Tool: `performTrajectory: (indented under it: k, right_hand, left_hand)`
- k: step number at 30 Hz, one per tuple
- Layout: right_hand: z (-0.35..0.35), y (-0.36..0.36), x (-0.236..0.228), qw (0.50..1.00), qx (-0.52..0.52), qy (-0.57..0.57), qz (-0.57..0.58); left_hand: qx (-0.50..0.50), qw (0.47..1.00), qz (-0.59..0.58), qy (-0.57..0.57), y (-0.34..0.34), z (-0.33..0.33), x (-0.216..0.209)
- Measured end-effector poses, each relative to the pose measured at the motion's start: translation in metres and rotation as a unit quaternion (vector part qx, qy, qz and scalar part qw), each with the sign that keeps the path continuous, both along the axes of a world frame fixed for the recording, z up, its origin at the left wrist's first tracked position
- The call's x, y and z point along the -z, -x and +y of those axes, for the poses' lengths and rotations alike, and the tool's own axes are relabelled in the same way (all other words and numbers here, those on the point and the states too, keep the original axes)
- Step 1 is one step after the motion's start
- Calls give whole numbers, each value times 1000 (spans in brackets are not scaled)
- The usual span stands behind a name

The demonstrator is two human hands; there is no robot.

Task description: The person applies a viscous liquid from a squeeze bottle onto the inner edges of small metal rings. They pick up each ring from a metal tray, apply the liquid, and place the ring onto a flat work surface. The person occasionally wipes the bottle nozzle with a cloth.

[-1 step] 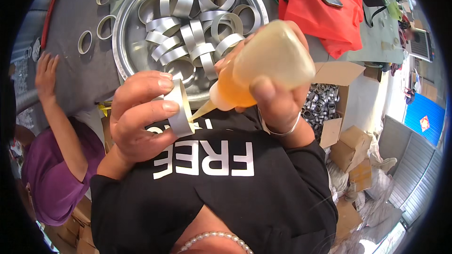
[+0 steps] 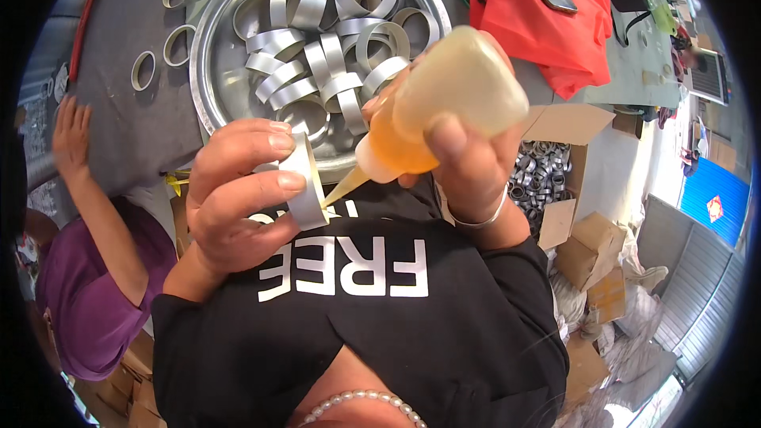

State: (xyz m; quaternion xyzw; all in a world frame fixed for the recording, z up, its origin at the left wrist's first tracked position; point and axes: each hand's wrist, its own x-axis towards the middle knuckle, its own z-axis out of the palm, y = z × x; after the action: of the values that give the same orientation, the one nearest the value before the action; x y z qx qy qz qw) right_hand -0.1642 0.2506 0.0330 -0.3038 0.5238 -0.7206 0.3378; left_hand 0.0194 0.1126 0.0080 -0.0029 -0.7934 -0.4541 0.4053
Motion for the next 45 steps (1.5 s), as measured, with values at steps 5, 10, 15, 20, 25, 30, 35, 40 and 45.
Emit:
performTrajectory:
  k: [5,10,15,20,25,30,35,40,45]
  right_hand:
    - [-12,16,5,954,-48,25,-295]
    - [-1,36,24,940,17,144,-307]
    - [0,46,30,936,28,180,-300]
    - [-6,35,28,940,22,163,-300]
    - [4,34,23,932,15,181,-314]
    - [2,26,40,937,82,157,-302]
    - [5,34,20,948,119,115,-271]
    - [0,30,18,949,100,134,-267]
    - [4,31,17,948,130,143,-251]
  left_hand:
    - [-35,999,-12,23,-10,-12,-1]
    - [-292,921,-247,-74,-62,-47,17]
    - [-497,787,-308,196,-100,-104,61]
    - [-201,946,-239,90,-28,-60,13]
    - [-100,937,-279,185,24,-37,25]
    - [-211,910,-257,248,23,-39,23]
    - [-212,944,-231,105,38,-52,14]
    - [-214,919,-325,57,51,-84,11]
    - [-162,902,-385,108,57,-72,-1]
